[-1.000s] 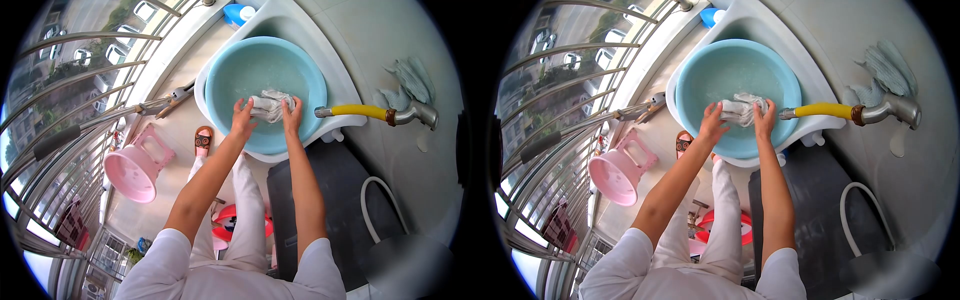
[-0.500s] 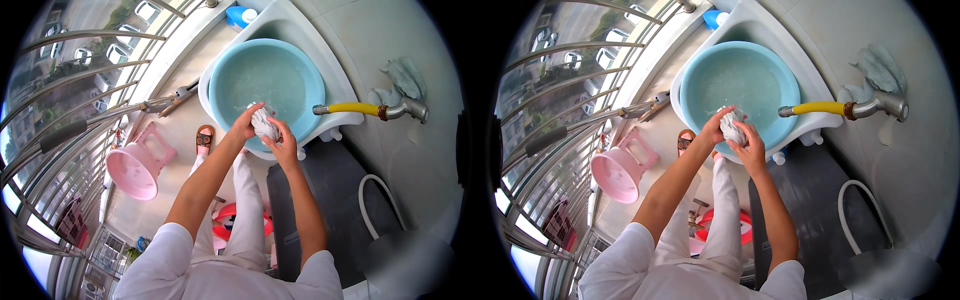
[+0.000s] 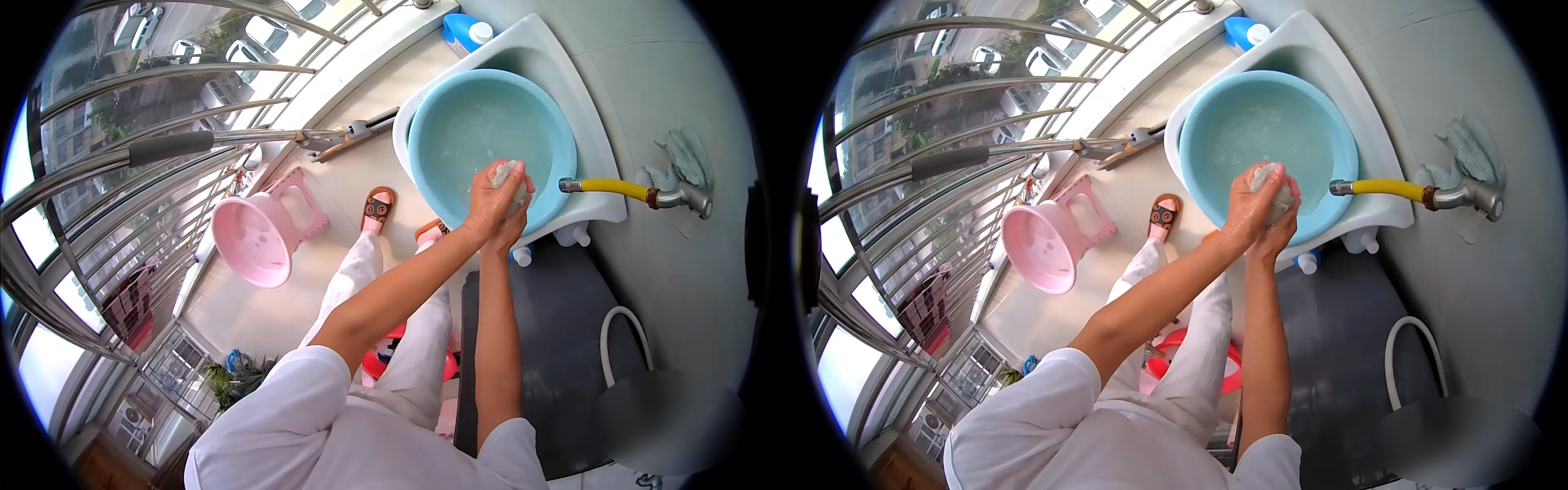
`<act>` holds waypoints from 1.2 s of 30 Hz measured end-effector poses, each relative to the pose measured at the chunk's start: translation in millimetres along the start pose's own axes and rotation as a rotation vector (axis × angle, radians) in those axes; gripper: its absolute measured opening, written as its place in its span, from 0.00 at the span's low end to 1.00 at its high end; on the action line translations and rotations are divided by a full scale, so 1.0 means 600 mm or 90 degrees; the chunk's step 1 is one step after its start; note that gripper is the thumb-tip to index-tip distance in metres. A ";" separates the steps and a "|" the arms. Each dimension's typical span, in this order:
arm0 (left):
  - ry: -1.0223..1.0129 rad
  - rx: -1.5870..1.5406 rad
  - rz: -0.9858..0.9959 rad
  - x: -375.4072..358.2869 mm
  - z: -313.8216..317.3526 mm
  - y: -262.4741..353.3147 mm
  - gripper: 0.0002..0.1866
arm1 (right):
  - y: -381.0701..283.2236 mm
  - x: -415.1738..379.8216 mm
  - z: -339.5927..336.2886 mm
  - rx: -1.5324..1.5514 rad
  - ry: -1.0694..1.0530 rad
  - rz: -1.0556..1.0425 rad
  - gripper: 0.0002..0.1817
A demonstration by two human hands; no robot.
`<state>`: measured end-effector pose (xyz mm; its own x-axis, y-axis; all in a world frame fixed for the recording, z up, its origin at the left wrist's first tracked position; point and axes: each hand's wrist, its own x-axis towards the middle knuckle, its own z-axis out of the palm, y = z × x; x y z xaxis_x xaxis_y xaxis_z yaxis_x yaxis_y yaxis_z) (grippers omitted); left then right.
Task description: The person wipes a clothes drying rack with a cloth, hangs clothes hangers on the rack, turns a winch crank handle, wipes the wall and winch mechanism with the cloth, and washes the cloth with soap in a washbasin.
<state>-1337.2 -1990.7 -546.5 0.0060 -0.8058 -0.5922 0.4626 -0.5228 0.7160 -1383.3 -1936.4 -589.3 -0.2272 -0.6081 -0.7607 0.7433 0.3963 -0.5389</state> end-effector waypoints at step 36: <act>-0.160 0.123 -0.096 0.020 -0.045 0.076 0.33 | -0.058 -0.050 -0.011 -0.315 0.100 -0.246 0.23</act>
<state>-1292.1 -2016.6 -530.6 -0.2784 -0.7465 -0.6043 0.2653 -0.6645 0.6986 -1406.6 -1927.2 -550.1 -0.5378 -0.6774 -0.5019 0.2203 0.4617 -0.8592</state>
